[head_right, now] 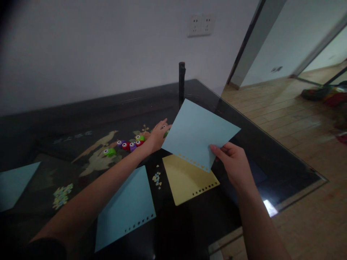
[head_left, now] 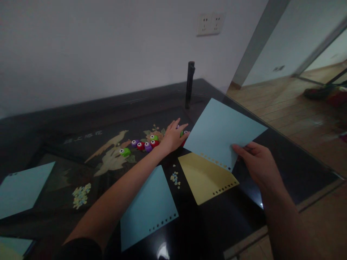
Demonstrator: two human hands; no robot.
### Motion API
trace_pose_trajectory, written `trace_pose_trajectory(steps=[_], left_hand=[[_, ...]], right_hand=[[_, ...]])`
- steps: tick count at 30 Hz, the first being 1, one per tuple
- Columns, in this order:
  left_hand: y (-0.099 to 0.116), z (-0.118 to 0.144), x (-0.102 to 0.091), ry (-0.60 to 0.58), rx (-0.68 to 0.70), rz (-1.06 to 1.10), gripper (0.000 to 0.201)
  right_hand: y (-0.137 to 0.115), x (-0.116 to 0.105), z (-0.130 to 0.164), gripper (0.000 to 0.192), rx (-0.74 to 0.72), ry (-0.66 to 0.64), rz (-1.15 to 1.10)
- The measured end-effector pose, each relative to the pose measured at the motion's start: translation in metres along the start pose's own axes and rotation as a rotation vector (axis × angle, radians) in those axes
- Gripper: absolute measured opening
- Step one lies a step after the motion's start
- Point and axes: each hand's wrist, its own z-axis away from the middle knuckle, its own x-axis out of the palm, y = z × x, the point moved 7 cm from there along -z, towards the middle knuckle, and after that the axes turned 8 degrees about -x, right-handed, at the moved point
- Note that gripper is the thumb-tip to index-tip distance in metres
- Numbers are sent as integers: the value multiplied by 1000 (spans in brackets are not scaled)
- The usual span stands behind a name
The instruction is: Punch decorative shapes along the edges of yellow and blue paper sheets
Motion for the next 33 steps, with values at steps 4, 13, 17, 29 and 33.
trace_pose_trajectory(steps=[4, 13, 17, 29, 33], left_hand=[[7, 19, -41, 161, -30, 445, 32], [10, 56, -58, -78, -70, 763, 38], [2, 64, -50, -118, -136, 636, 31], [8, 66, -17, -101, -89, 317, 23], [7, 68, -7, -129, -115, 259, 25]], right_hand=[[1, 3, 1, 19, 31, -55, -22], [11, 41, 15, 29, 206, -449, 38], [11, 39, 12, 39, 171, -417, 23], [11, 15, 4, 66, 113, -367, 251], [16, 18, 3, 68, 58, -451, 366]])
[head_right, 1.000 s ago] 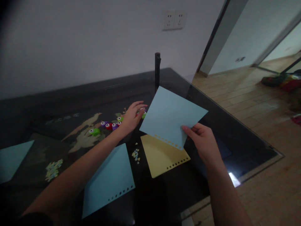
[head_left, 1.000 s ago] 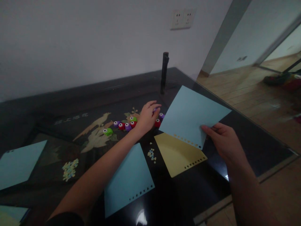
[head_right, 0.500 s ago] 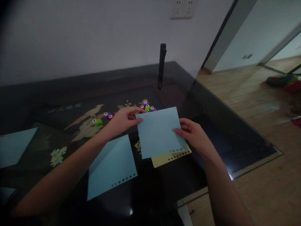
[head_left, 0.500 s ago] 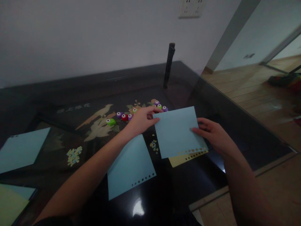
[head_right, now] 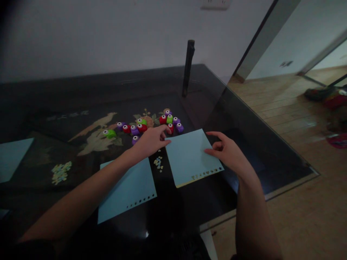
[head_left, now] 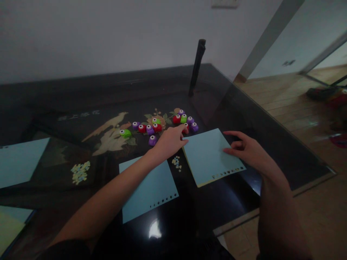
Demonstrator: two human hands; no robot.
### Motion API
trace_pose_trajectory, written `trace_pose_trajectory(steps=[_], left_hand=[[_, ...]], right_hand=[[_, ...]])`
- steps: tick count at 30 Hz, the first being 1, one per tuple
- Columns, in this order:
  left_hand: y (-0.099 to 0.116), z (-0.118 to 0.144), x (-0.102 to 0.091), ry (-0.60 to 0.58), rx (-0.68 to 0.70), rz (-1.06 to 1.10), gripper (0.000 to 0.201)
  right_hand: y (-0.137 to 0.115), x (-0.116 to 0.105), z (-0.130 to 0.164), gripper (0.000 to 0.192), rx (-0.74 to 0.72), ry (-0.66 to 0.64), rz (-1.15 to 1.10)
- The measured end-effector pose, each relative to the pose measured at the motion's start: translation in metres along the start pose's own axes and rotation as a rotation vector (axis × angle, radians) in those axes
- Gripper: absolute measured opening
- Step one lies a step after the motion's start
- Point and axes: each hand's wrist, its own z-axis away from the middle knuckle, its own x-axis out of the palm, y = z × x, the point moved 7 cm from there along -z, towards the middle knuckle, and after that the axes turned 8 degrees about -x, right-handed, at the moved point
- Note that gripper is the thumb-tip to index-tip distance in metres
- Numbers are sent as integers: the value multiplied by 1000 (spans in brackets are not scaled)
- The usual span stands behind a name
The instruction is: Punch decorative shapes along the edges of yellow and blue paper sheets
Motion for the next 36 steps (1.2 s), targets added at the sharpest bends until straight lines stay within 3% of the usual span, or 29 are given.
trace_pose_trajectory(steps=[18, 36], left_hand=[[-7, 2, 12, -82, -91, -187, 19], [-7, 0, 17, -88, 1, -223, 18]], right_hand=[[10, 13, -5, 53, 27, -99, 239], [10, 16, -6, 49, 41, -161, 322]])
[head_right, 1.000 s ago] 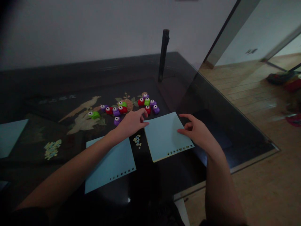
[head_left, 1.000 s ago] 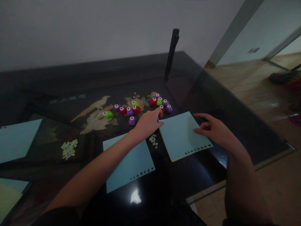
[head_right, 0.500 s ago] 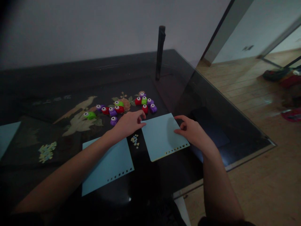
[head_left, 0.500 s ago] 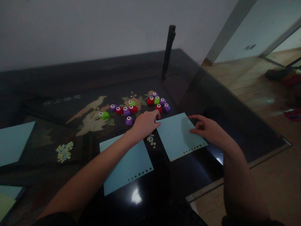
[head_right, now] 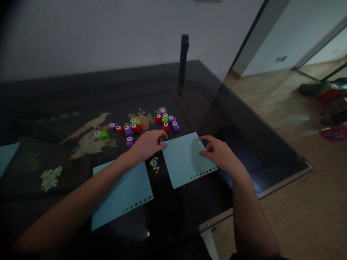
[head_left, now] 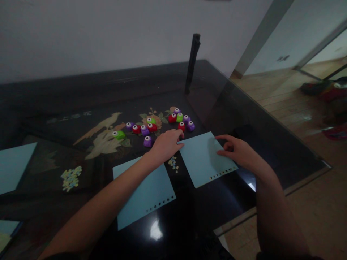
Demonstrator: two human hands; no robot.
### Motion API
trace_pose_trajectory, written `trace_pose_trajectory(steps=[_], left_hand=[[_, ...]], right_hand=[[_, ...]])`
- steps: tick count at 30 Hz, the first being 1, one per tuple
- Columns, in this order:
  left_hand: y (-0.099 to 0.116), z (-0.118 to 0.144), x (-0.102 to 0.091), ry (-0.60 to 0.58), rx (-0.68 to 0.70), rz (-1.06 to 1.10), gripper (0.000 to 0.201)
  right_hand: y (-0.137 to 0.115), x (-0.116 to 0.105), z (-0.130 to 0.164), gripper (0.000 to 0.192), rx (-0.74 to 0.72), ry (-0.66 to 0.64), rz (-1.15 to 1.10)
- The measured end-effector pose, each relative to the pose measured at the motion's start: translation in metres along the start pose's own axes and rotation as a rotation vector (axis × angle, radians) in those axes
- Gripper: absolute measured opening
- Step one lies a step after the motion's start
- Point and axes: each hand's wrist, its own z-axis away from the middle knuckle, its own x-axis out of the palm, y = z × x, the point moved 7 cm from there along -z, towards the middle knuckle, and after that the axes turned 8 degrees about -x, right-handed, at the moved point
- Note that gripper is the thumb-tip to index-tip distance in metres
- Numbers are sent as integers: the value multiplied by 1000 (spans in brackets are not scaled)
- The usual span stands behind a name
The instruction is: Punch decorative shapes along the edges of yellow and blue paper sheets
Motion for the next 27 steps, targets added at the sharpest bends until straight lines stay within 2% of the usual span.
trace_pose_trajectory(steps=[21, 27], left_hand=[[2, 2, -1, 16, -11, -31, 18], [9, 4, -3, 74, 78, -81, 15]], right_hand=[[2, 0, 0, 47, 0, 13, 40], [-3, -9, 1, 37, -42, 140, 191]])
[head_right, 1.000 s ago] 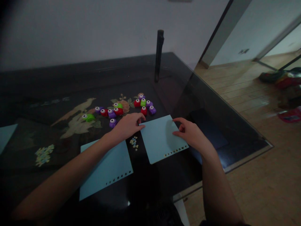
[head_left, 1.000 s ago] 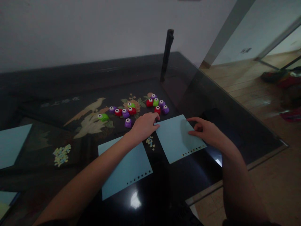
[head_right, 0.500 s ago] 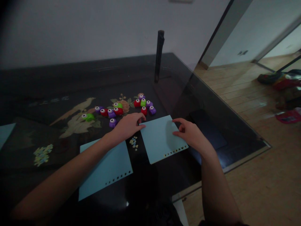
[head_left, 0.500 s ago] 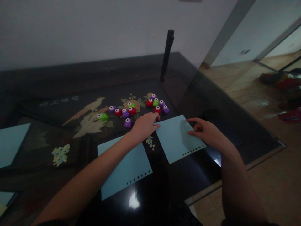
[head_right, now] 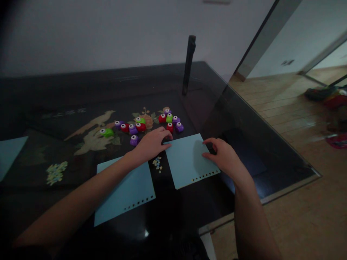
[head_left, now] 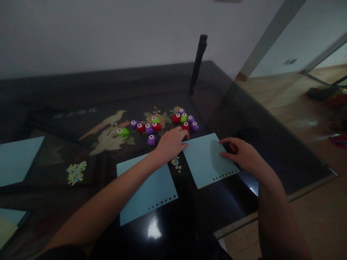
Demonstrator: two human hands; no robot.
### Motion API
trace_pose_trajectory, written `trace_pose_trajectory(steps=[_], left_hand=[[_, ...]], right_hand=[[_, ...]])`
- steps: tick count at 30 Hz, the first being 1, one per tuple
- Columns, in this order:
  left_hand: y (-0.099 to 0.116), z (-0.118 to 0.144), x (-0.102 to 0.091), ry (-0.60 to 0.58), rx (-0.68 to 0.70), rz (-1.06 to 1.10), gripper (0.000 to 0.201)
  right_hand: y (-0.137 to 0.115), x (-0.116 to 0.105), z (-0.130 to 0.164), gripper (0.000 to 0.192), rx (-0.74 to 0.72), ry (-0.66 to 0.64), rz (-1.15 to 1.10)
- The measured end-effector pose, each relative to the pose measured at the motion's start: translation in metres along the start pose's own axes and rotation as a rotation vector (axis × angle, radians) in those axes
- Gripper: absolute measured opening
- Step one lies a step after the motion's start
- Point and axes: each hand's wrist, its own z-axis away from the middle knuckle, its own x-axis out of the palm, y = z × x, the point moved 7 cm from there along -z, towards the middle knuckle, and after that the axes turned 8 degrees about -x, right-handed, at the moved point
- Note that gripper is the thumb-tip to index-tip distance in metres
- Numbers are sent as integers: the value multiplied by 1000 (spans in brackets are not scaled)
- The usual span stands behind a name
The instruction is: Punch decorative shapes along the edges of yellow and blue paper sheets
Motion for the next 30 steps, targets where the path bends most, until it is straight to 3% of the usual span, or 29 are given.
trace_pose_trajectory(steps=[8, 13, 16, 19, 24, 27, 30], left_hand=[[11, 1, -4, -46, 77, -99, 22], [14, 31, -42, 6, 180, -14, 26], [-5, 66, -63, -16, 166, 131, 24], [-45, 105, -70, -16, 13, 112, 23], [-110, 154, -63, 91, -237, 105, 21], [-126, 168, -61, 195, -296, 82, 22], [-125, 171, -59, 234, -278, 58, 24]], right_hand=[[10, 7, -2, 36, -26, -74, -188], [8, -3, -3, 34, -9, 6, -222], [-3, -16, 0, 27, 20, 129, -232], [-24, -20, 2, 23, -8, 167, -230], [-79, -10, 2, 22, -181, 97, -167], [-124, 5, -2, 16, -320, 37, -123], [-168, 33, -7, 13, -479, -73, -70]])
